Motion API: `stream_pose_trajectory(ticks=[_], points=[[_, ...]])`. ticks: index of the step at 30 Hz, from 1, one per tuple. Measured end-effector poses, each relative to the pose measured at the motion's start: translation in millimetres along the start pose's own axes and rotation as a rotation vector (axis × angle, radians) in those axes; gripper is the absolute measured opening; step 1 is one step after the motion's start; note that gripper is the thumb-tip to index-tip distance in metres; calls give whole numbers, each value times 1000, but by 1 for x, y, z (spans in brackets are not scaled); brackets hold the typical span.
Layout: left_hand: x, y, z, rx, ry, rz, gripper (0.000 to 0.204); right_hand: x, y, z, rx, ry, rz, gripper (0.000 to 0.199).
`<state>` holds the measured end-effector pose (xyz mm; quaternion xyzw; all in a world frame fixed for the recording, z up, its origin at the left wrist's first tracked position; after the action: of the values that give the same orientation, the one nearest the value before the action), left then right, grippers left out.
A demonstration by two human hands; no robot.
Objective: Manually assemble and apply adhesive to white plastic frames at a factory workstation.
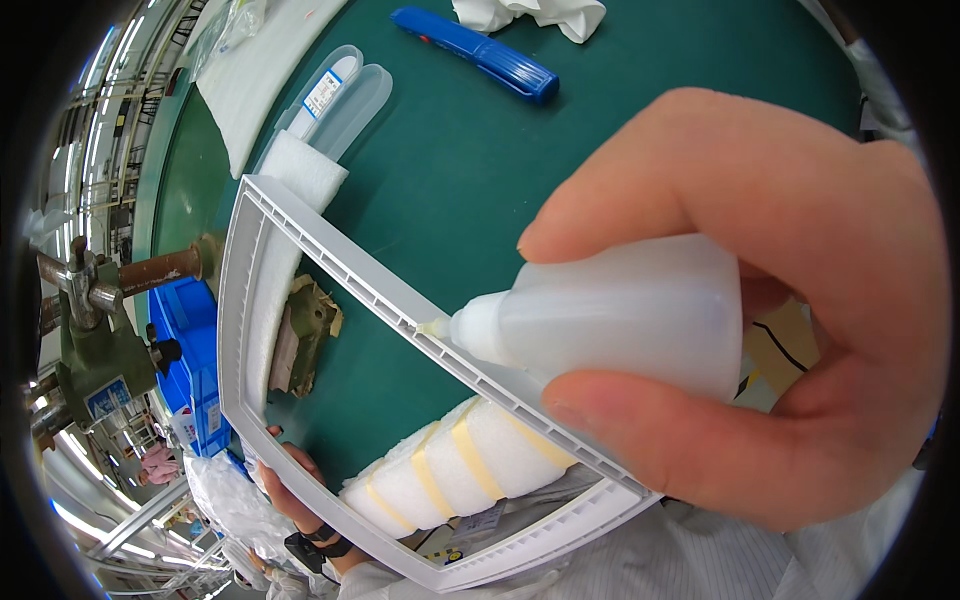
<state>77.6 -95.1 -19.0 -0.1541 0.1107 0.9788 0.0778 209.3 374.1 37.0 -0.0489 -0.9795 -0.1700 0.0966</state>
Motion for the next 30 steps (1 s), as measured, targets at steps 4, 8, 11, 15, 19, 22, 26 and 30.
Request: stream_pose_trajectory(ticks=[4, 8, 11, 15, 19, 22, 26, 30], points=[[-1, -1, 0, 26, -11, -4, 64, -4, -4, 1, -15, 8, 32, 41], [-1, -1, 0, 13, -28, 12, 64, -6, -4, 1, -29, 14, 41, 41], [0, -1, 0, 12, -35, 2, 64, -6, -4, 1, -36, 19, 37, 41], [-1, -2, 1, 5, -19, -10, 65, -6, -4, 0, -42, 22, 33, 41], [-1, -2, 1, 13, -30, 20, 66, -3, -4, -2, -48, 25, 26, 41], [0, -1, 1, 13, -22, 2, 66, -1, -3, -3, -48, 28, 17, 41], [0, 0, -1, 16, -19, 10, 67, 2, 1, -5, -41, 30, -5, 41], [-1, 1, -1, 18, -16, 32, 68, 6, -2, -3, 88, -52, 9, 41]])
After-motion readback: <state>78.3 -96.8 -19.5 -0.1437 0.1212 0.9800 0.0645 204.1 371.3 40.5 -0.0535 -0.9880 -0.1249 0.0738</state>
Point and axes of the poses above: each hand's wrist, its own x-axis towards the middle knuckle, its own y-axis out of the back of the hand, z = x × y, the point moved 3 cm from there along x, towards the middle knuckle, and after that the axes turned 12 degrees about y, right-handed, at the moved point
